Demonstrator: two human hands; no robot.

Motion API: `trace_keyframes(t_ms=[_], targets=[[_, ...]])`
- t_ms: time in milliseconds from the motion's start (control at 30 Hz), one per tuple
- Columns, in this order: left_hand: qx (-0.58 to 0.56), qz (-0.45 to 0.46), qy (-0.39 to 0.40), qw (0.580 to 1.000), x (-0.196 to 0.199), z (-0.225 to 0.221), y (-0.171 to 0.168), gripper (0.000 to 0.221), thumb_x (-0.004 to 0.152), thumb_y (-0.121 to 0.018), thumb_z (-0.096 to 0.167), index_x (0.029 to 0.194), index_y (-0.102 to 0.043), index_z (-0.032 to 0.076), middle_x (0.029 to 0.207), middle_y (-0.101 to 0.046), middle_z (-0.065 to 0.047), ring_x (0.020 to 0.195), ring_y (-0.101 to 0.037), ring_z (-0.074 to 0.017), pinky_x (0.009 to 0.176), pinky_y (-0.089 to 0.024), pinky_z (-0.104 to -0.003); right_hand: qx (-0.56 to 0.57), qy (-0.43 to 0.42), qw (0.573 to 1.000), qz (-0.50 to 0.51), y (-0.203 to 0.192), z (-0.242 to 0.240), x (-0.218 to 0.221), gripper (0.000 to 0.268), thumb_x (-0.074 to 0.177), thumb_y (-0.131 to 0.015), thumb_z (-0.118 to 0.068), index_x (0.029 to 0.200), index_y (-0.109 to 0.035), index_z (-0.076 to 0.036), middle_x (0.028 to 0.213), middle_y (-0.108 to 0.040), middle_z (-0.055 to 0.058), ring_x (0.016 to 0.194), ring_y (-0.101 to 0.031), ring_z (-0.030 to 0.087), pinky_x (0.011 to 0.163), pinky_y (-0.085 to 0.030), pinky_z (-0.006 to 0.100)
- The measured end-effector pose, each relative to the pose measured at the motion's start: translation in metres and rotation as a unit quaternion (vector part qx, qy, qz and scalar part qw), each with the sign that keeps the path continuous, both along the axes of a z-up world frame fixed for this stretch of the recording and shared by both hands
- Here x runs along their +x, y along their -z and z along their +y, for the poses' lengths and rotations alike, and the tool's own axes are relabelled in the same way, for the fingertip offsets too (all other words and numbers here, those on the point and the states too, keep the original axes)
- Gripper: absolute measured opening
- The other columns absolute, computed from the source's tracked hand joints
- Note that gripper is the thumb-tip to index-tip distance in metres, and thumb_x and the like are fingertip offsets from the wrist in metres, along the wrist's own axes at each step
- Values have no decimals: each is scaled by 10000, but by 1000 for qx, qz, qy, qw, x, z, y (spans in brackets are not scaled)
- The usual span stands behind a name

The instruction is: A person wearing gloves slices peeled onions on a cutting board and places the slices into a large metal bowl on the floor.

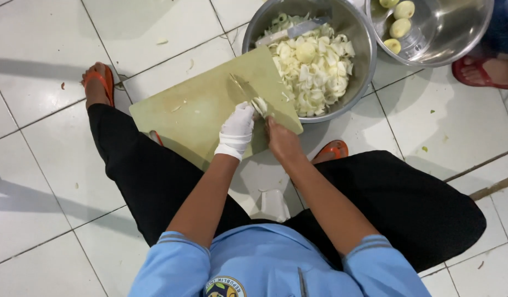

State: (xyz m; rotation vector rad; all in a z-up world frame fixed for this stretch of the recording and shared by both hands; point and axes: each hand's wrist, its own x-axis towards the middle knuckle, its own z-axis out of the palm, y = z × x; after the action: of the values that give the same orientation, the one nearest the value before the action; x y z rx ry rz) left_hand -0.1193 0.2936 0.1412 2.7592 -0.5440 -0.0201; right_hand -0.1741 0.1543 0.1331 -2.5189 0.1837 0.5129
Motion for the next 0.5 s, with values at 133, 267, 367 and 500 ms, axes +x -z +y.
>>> trace_keyframes(t_ms=[133,267,367,500], targets=[[-35,67,-11,997,-3,2,-2,127,815,-547,107,917,-481,145,1130,-506,-86,843,-654,-337,726,-563,-418,-17,-19,1000,9,-7,-5,-2,307,937,-333,-213,1228,-400,-143,903,-628,146,863,-647,313,769,-537,457],[5,71,-16,997,-3,2,2,129,807,-536,111,915,-475,147,1050,-516,-76,788,-660,-309,689,-565,-409,-32,-32,999,-4,-41,0,-12,322,976,-323,-280,1246,-432,-141,869,-632,144,819,-659,309,711,-544,452],[25,43,-20,999,2,-1,11,140,798,-569,169,905,-480,163,1034,-503,-54,747,-662,-282,653,-567,-383,-46,-43,998,-9,-42,0,-6,323,978,-296,-268,1240,-436,-139,858,-638,150,815,-662,308,713,-544,444],[-21,17,-12,1000,-5,2,-5,204,790,-602,150,969,-504,150,1121,-478,-46,780,-673,-261,654,-580,-323,-6,-25,999,-22,-11,-5,1,420,1008,-196,-242,1268,-463,-47,885,-654,201,851,-654,362,756,-530,478]])
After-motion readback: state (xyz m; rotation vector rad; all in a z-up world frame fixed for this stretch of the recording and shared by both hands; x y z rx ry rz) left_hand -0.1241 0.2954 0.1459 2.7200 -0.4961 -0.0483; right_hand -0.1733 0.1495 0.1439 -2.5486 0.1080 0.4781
